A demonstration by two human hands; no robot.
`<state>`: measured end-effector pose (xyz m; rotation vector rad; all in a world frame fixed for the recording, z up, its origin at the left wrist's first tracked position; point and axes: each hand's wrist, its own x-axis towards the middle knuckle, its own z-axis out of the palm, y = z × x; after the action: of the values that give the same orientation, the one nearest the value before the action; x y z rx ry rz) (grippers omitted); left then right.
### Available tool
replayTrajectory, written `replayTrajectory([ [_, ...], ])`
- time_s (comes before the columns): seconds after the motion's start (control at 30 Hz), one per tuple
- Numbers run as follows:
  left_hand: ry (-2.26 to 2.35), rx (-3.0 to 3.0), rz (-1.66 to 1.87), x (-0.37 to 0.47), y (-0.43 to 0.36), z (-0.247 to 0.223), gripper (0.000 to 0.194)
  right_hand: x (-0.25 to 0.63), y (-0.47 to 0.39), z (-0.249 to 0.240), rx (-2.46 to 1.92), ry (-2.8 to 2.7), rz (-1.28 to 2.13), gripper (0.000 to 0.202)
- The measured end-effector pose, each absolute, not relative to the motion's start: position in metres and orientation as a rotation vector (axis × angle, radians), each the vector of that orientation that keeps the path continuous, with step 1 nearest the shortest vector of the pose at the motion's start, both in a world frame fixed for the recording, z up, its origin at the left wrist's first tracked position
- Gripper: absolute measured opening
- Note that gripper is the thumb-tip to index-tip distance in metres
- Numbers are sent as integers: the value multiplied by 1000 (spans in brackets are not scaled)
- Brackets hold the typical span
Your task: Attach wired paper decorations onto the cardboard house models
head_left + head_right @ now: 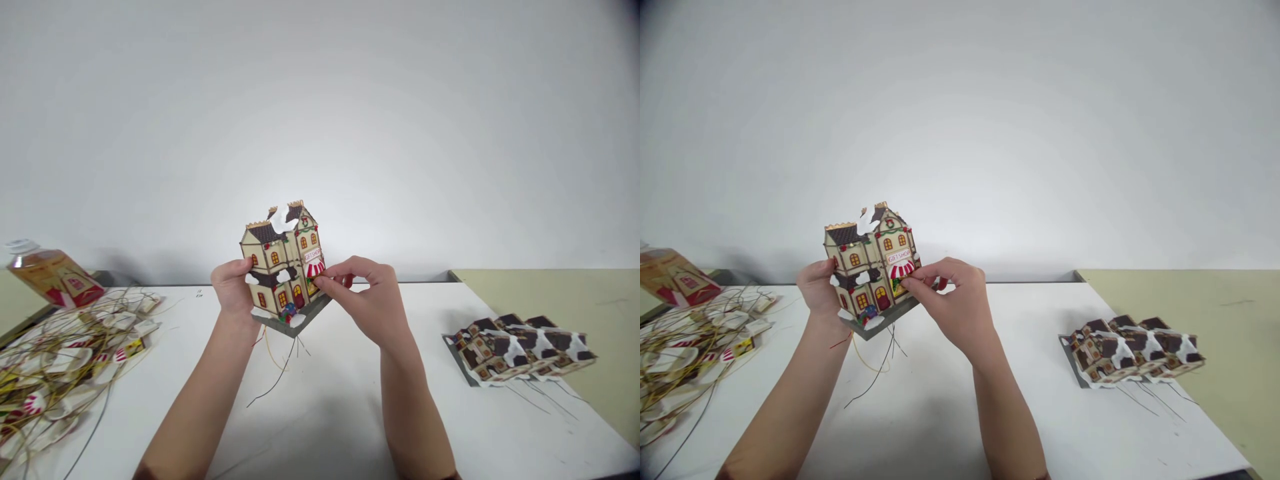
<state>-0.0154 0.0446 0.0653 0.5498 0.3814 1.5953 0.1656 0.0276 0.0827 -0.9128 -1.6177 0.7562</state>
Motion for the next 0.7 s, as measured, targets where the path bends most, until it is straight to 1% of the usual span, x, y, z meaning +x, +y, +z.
replayTrajectory([
  [0.3,395,507,1687,-10,42,73,50,161,26,79,-841,-1610,634,6],
  [0.43,403,451,1684,-7,38,76,45,159,25,79,-832,-1612,604,8],
  [0.7,421,430,1626,-5,33,77,41,160,23,79,-828,-1627,541,11],
])
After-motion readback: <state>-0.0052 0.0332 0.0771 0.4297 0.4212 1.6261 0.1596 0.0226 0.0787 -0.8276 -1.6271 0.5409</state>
